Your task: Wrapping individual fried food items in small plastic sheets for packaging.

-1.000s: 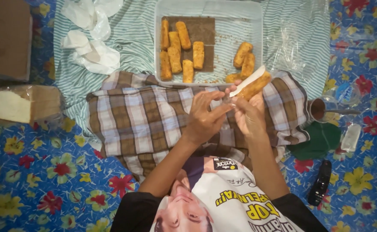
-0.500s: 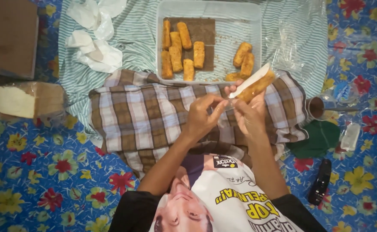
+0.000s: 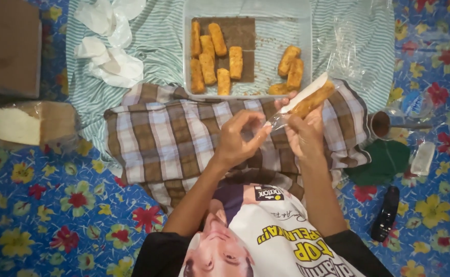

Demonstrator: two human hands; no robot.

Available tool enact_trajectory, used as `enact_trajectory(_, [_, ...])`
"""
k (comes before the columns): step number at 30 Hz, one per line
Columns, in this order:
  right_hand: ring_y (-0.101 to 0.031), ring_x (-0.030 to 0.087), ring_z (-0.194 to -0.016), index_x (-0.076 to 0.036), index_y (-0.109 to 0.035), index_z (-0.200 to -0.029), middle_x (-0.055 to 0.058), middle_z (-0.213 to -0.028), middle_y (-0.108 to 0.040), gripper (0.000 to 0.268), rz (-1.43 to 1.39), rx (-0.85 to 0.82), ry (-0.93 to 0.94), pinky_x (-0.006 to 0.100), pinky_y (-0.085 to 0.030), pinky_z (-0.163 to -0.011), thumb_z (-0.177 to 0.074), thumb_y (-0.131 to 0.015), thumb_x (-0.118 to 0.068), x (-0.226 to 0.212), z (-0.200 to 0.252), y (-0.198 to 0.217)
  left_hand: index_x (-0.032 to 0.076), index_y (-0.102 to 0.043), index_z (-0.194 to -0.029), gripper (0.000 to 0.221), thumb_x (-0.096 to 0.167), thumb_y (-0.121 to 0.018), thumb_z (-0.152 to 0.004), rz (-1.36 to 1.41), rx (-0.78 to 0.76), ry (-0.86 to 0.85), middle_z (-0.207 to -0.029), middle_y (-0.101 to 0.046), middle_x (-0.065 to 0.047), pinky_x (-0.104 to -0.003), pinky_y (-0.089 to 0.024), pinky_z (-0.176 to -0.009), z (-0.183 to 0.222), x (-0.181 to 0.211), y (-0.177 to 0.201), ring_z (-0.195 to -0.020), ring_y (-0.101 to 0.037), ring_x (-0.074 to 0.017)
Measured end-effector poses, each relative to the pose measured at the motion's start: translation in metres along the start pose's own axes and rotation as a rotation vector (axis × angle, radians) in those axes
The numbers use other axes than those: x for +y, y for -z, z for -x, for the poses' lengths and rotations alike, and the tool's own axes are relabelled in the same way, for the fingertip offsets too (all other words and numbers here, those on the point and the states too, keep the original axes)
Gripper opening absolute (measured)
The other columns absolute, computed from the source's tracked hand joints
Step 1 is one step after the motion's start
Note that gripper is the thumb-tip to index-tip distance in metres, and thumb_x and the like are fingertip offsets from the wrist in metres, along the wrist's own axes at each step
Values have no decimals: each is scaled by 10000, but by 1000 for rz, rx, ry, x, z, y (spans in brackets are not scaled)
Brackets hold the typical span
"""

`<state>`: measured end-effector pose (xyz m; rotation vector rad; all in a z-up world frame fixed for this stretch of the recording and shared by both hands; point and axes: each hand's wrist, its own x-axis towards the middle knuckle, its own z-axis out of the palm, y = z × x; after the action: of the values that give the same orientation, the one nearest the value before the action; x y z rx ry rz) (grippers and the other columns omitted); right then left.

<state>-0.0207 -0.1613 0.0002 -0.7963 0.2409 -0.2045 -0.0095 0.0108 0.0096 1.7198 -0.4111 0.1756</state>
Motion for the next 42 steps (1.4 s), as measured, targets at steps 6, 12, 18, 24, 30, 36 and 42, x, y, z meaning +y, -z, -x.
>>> enact_trajectory(6, [-634,228,-1115,-183,-391,-1352,107,-1215,-562,804,14,-16,-12,520,-551,-1125,-727,-575,288,12,6,-14,102,-744,-974,111,209,-746,-947,8,-63,42,-733,-717,-73,-331,-561,-668,-12,3,-4,-662,-711,-227])
enact_trajectory(12, [-634,229,-1141,-191,-378,-1338,106,-1239,-557,785,33,-2,-21,538,-513,-1173,-741,-591,271,11,-5,2,137,-712,-885,56,178,-742,-907,-50,-78,31,-700,-692,-38,-333,-548,-668,-7,-16,-6,-649,-697,-241])
enact_trajectory(18, [-631,224,-1170,-199,-377,-1331,86,-1255,-558,753,13,5,-24,533,-500,-1190,-767,-588,254,16,-8,4,149,-696,-1063,174,197,-759,-908,-83,44,-116,-937,-669,-34,-375,-543,-798,-9,-11,-2,-841,-668,-258])
enact_trajectory(24, [-634,240,-1179,-160,-401,-1316,104,-1267,-572,691,52,-16,3,515,-531,-1144,-780,-591,233,29,-8,11,170,-708,-1134,339,238,-841,-829,-339,16,-350,-1261,-596,-71,-471,-420,-1078,-9,-15,-11,-1098,-631,-250])
enact_trajectory(30, [-638,264,-1191,-151,-373,-1331,114,-1273,-565,694,41,-32,34,533,-528,-1140,-795,-591,232,34,-3,16,149,-701,-1071,222,193,-803,-880,-461,108,-490,-1242,-590,-94,-530,-400,-1087,-6,-20,-16,-1133,-628,-260])
enact_trajectory(36, [-646,266,-1188,-171,-365,-1345,105,-1259,-566,741,35,-18,28,487,-565,-1089,-778,-609,240,31,4,12,132,-721,-958,92,144,-779,-887,-418,132,-514,-1207,-645,-89,-535,-396,-1083,-4,-11,-15,-1099,-644,-249])
enact_trajectory(42, [-651,257,-1143,-169,-368,-1365,117,-1238,-564,756,46,-47,-5,460,-599,-1017,-769,-595,238,20,12,5,152,-692,-922,64,181,-748,-928,-221,99,-345,-1122,-667,-26,-464,-443,-1038,0,-10,-17,-1034,-668,-242])
